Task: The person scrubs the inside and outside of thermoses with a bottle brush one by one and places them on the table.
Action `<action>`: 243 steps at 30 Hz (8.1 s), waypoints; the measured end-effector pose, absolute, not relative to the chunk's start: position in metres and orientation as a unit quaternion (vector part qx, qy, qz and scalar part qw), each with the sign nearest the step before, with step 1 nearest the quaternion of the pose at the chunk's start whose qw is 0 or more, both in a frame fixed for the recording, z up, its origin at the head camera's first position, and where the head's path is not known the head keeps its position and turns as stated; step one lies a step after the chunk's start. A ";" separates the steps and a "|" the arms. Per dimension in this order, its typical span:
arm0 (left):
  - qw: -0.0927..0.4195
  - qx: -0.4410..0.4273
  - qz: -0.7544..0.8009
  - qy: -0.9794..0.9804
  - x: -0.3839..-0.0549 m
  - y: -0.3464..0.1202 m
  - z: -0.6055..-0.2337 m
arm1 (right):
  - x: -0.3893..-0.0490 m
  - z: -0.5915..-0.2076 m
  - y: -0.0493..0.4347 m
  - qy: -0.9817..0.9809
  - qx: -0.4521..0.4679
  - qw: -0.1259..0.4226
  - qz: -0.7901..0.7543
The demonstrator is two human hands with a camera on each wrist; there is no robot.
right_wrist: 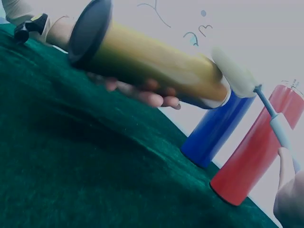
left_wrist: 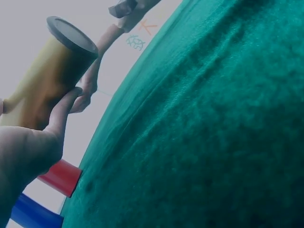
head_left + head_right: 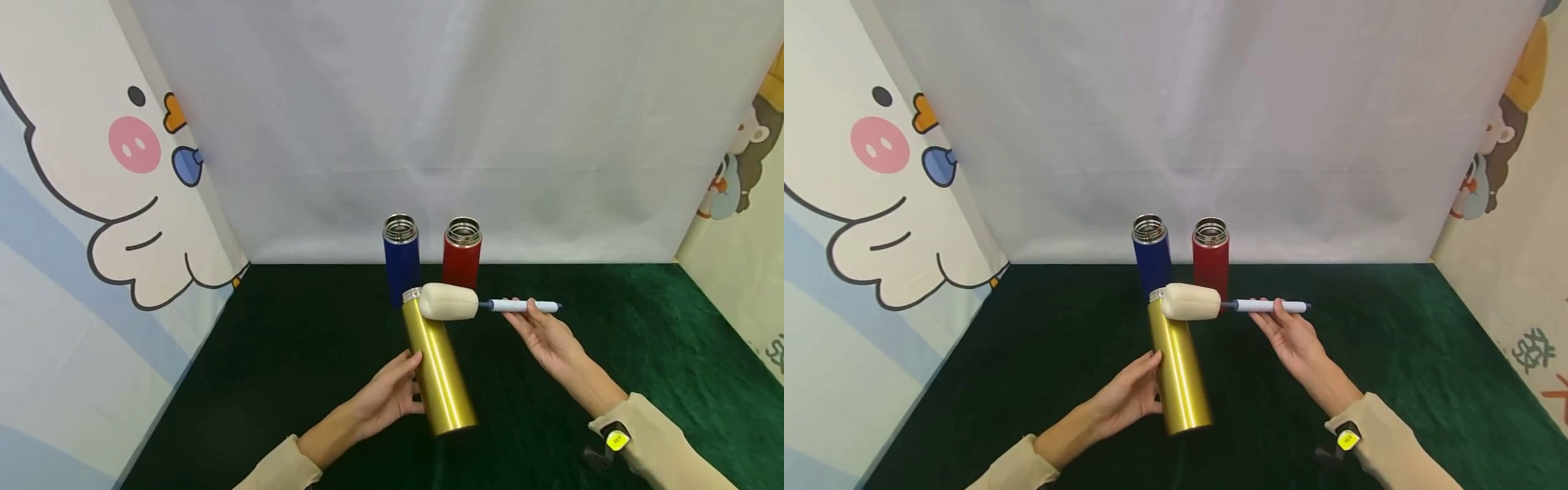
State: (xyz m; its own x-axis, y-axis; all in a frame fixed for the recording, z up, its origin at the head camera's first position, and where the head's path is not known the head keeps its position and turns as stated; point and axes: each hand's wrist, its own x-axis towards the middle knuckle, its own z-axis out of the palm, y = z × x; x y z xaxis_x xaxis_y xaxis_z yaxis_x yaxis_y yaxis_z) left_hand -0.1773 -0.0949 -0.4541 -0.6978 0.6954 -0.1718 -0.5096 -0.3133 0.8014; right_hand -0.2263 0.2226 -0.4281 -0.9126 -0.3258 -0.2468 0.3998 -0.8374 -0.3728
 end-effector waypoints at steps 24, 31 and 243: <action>0.335 0.067 0.818 0.463 -0.179 -0.095 -0.458 | -0.223 -0.437 0.246 0.302 0.039 0.195 -0.932; 0.345 0.076 0.796 0.491 -0.179 -0.093 -0.455 | -0.236 -0.426 0.223 0.182 0.092 0.178 -0.963; 0.313 0.054 0.834 0.451 -0.174 -0.103 -0.454 | -0.225 -0.447 0.227 0.267 0.100 0.240 -0.928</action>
State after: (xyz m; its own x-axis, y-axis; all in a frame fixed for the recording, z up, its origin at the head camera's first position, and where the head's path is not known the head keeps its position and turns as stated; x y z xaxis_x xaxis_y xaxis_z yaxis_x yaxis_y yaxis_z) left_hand -0.1741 -0.1026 -0.4541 -0.7987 0.5704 -0.1918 -0.4729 -0.3979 0.7862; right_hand -0.2246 0.2272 -0.4472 -0.8649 -0.3925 -0.3129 0.4987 -0.7424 -0.4474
